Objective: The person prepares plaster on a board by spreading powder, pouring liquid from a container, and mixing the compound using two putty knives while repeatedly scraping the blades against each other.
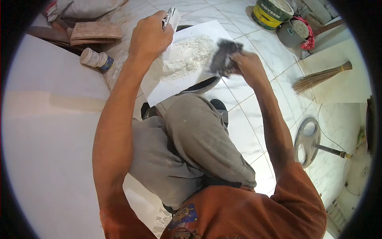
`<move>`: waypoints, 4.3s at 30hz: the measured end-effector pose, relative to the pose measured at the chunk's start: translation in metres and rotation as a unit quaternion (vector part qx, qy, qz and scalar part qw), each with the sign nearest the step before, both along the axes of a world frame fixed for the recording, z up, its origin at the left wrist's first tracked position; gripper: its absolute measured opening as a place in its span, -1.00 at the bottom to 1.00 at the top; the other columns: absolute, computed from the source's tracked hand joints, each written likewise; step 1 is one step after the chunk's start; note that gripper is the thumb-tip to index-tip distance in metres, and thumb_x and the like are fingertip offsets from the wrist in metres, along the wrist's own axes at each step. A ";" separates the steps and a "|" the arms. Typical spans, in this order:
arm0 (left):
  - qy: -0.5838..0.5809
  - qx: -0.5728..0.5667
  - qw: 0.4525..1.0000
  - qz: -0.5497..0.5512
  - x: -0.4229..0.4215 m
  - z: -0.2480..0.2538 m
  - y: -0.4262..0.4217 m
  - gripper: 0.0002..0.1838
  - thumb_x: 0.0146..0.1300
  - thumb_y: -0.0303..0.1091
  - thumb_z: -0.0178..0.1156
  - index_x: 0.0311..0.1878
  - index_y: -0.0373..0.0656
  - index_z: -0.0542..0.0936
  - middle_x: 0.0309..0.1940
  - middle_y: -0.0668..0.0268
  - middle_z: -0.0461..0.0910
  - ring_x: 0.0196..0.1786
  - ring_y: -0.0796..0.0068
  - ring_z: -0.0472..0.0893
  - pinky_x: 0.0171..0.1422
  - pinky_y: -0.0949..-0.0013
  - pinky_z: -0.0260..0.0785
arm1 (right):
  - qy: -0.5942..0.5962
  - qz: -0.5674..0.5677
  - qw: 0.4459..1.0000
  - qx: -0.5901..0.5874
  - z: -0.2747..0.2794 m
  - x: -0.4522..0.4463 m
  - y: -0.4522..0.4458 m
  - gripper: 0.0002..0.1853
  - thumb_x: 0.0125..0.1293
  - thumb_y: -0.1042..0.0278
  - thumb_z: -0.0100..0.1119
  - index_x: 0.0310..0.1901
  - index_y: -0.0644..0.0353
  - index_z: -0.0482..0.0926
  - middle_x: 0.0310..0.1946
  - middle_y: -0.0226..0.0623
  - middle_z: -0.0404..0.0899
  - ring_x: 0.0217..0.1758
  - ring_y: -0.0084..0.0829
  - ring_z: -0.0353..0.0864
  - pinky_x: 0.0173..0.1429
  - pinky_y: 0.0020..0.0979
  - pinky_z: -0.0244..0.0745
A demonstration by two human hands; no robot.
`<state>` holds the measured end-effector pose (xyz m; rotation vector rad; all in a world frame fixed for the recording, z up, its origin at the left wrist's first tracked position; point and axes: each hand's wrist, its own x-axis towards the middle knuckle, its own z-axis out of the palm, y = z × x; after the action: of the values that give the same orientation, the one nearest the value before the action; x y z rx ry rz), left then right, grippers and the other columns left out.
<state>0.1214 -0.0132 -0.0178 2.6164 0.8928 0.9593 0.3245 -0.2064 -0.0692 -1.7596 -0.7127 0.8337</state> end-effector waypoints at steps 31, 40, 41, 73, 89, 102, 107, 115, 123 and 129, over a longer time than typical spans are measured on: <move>0.031 -0.002 0.995 -0.099 -0.016 0.004 -0.015 -0.70 0.31 -0.28 0.15 0.04 -0.22 0.57 -0.23 -0.04 0.63 -0.21 -0.08 0.60 -0.08 0.10 0.41 | 0.364 -0.013 0.920 0.145 -0.039 -0.093 0.014 -0.71 0.44 0.50 -0.06 -0.09 0.70 0.40 -0.11 0.07 0.56 -0.06 -0.13 0.65 0.05 -0.17 0.69; 0.068 0.025 0.987 -0.145 -0.006 -0.013 -0.055 -0.71 0.29 -0.31 0.13 0.01 -0.22 0.59 -0.15 0.01 0.65 -0.06 -0.10 0.60 0.08 0.04 0.43 | 0.312 0.024 0.942 0.123 -0.021 -0.096 0.013 -0.70 0.44 0.52 -0.11 -0.07 0.75 0.37 -0.04 0.10 0.51 -0.07 -0.17 0.65 0.07 -0.21 0.72; 0.092 0.021 0.985 -0.142 -0.002 -0.019 -0.059 -0.71 0.29 -0.31 0.13 0.01 -0.22 0.59 -0.14 0.02 0.65 -0.04 -0.09 0.60 0.09 0.03 0.43 | 0.306 0.037 0.943 0.130 -0.021 -0.095 0.013 -0.69 0.44 0.52 -0.12 -0.06 0.76 0.37 -0.03 0.12 0.52 -0.06 -0.15 0.66 0.08 -0.22 0.72; 0.073 -0.021 0.993 -0.087 -0.003 -0.005 -0.007 -0.73 0.29 -0.34 0.14 -0.02 -0.26 0.58 -0.21 -0.07 0.63 -0.13 -0.16 0.58 -0.02 -0.01 0.38 | 0.294 -0.015 0.953 0.070 -0.064 -0.030 0.009 -0.71 0.39 0.49 -0.03 -0.07 0.66 0.41 -0.17 0.05 0.56 -0.20 -0.16 0.68 -0.17 -0.26 0.77; 0.083 -0.013 0.986 -0.144 0.024 0.004 -0.058 -0.70 0.26 -0.33 0.14 0.00 -0.25 0.59 -0.21 -0.08 0.63 -0.14 -0.17 0.58 0.01 0.01 0.40 | 0.269 0.050 0.955 0.113 -0.010 -0.053 0.005 -0.70 0.44 0.51 -0.10 -0.05 0.72 0.38 -0.14 0.06 0.56 -0.12 -0.16 0.69 -0.05 -0.20 0.76; 0.107 0.012 0.993 -0.043 -0.011 -0.013 -0.017 -0.70 0.30 -0.31 0.10 0.05 -0.20 0.58 -0.11 -0.04 0.63 -0.05 -0.15 0.58 0.07 0.00 0.42 | 0.281 0.002 0.958 0.047 -0.009 -0.092 -0.019 -0.66 0.47 0.44 -0.04 -0.10 0.74 0.37 -0.17 0.09 0.57 -0.15 -0.14 0.71 -0.09 -0.30 0.76; 0.055 0.047 0.997 -0.038 -0.038 -0.005 -0.018 -0.68 0.33 -0.30 0.14 0.07 -0.23 0.58 -0.10 -0.02 0.63 -0.05 -0.10 0.59 0.08 0.05 0.41 | 0.344 -0.031 0.938 0.015 -0.039 -0.119 -0.022 -0.70 0.45 0.51 -0.07 -0.09 0.74 0.36 -0.13 0.09 0.56 -0.13 -0.12 0.70 -0.01 -0.23 0.76; 0.042 0.011 0.997 -0.068 -0.064 0.002 -0.027 -0.70 0.31 -0.33 0.20 0.04 -0.26 0.60 -0.09 0.01 0.64 -0.03 -0.05 0.60 0.06 0.12 0.43 | 0.464 -0.043 0.876 0.123 -0.066 -0.160 0.008 -0.77 0.44 0.58 -0.17 -0.03 0.64 0.37 -0.04 0.07 0.48 -0.04 -0.11 0.63 0.16 -0.06 0.68; 0.064 0.032 0.991 -0.117 -0.061 -0.007 -0.026 -0.69 0.32 -0.30 0.19 0.04 -0.27 0.59 -0.05 0.02 0.64 -0.01 -0.05 0.60 0.08 0.11 0.43 | 0.443 -0.012 0.875 0.194 -0.044 -0.156 0.011 -0.66 0.44 0.52 -0.13 -0.05 0.81 0.31 -0.05 0.17 0.48 -0.07 -0.10 0.64 0.09 -0.18 0.73; 0.107 0.021 0.986 -0.124 -0.047 0.004 -0.033 -0.69 0.33 -0.30 0.16 0.05 -0.25 0.58 -0.12 0.01 0.62 -0.05 -0.10 0.57 0.05 0.06 0.42 | 0.393 0.007 0.901 0.184 -0.025 -0.133 0.020 -0.65 0.42 0.53 -0.14 -0.08 0.87 0.29 -0.05 0.21 0.47 -0.07 -0.08 0.65 0.05 -0.20 0.75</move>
<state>0.0743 -0.0461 -0.0137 2.8202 0.5739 0.6502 0.1912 -0.1863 -0.0937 -0.9477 -0.3012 1.2167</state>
